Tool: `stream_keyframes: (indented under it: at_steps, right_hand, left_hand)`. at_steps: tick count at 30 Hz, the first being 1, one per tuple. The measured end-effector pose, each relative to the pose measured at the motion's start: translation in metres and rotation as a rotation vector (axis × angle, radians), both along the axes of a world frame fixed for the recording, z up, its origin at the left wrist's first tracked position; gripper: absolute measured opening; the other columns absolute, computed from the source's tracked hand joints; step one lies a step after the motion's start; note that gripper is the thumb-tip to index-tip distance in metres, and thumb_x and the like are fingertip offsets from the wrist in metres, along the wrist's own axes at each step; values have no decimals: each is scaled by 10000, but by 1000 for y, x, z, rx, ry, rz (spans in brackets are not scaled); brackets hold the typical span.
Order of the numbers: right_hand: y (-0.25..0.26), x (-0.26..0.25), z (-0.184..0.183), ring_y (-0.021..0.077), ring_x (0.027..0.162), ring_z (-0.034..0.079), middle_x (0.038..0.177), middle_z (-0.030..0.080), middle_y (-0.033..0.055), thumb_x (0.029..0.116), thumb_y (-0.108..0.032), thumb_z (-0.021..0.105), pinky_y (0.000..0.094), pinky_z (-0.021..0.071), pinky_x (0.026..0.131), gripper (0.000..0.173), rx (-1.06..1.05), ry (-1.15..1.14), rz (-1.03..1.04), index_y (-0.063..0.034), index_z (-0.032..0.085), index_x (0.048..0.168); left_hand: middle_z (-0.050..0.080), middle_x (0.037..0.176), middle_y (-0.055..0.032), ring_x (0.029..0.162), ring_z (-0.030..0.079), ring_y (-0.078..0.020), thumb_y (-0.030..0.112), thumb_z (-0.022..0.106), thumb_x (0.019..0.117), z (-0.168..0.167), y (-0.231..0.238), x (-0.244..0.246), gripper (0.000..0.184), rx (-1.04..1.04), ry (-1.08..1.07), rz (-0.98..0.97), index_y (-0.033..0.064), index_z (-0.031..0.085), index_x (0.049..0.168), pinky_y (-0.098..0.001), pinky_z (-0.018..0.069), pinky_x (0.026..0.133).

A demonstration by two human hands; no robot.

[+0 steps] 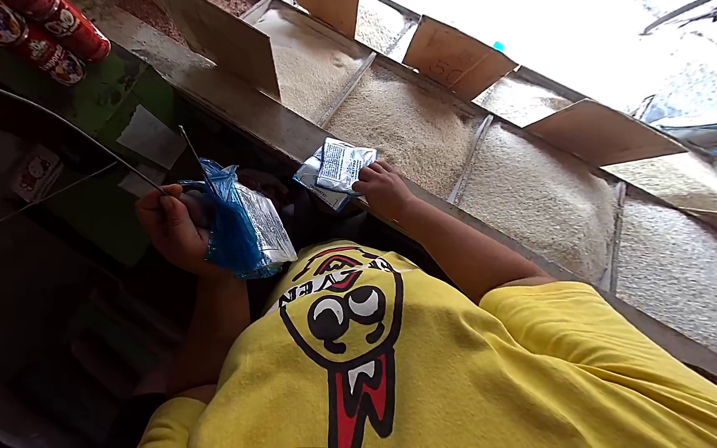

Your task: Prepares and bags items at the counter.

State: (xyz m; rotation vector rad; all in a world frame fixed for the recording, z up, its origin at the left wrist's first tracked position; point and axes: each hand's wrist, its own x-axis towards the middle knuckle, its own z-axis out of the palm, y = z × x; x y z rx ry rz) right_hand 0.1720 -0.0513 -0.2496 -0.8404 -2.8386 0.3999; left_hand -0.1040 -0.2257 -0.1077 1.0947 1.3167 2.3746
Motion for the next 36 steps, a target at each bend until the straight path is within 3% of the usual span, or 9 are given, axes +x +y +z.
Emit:
stream_keyframes:
  at_steps: [3, 7, 10, 14, 18, 20, 24, 30, 36]
  right_hand:
    - [-4, 7, -11, 439, 1282, 528, 1190, 653, 199, 792, -137, 782, 688, 276, 1161, 193, -251, -8, -98, -65, 725, 963]
    - [-9, -1, -17, 420, 1531, 243, 1592, 405, 201, 953, -349, 638, 599, 226, 1232, 363, -430, 119, -239, -39, 770, 819]
    - [-6, -21, -11, 378, 1464, 396, 1546, 493, 168, 989, -299, 620, 546, 335, 1192, 388, -427, 112, -307, 7, 747, 788]
    - [18, -44, 1, 397, 1208, 602, 1280, 634, 218, 850, -403, 786, 574, 474, 1034, 575, -387, -16, -381, -44, 652, 1279]
    - [50, -49, 11, 519, 1409, 365, 1578, 363, 270, 642, -587, 922, 722, 378, 1055, 1200, -513, -207, -507, -204, 340, 1620]
    - [64, -43, 5, 526, 1423, 356, 1584, 343, 292, 612, -544, 956, 736, 376, 1060, 1233, -602, -203, -599, -183, 338, 1616]
    - [82, -24, -12, 454, 1287, 540, 1389, 555, 277, 716, -386, 945, 678, 448, 1031, 795, -682, -63, -572, -131, 604, 1387]
    - [83, -17, -8, 467, 1095, 640, 1183, 651, 270, 717, -265, 917, 699, 499, 908, 846, -706, -97, -662, -64, 464, 1402]
    - [67, -16, 21, 435, 1243, 579, 1381, 553, 245, 742, -13, 795, 638, 505, 970, 765, -567, -31, -619, -110, 484, 1434]
  left_hand:
    - [539, 687, 128, 578, 508, 43, -7, 325, 1070, 0, 3, -2, 240, -5, 13, -12, 95, 542, 1048, -120, 456, 562]
    - [528, 677, 130, 570, 501, 42, -6, 299, 1068, 1, 8, -3, 242, -40, 17, -27, 88, 521, 1048, -124, 454, 563]
    - [517, 673, 124, 569, 498, 28, 4, 289, 1074, 1, 10, -6, 246, -57, 46, -33, 85, 521, 1052, -139, 459, 568]
    - [532, 682, 126, 580, 511, 29, 10, 275, 1079, -1, 16, -11, 257, -31, 73, -47, 89, 518, 1048, -144, 466, 572]
    - [526, 681, 125, 580, 512, 21, 6, 270, 1075, 1, 20, -6, 262, -55, 56, -50, 98, 514, 1049, -153, 477, 586]
    - [537, 680, 132, 582, 521, 33, 1, 278, 1076, 1, 19, -4, 260, -76, 63, -56, 97, 518, 1050, -139, 479, 580]
    - [542, 690, 138, 591, 524, 40, 0, 308, 1071, -2, 18, -5, 236, -99, 59, -72, 98, 522, 1067, -130, 477, 581]
    - [546, 699, 152, 595, 508, 27, 94, 402, 1080, -21, 23, -14, 219, 9, 124, -227, 134, 520, 1260, -165, 469, 586]
    - [572, 735, 156, 594, 501, 46, 84, 433, 1075, -14, 24, -17, 264, 0, 180, -198, 119, 514, 1324, -145, 460, 572]
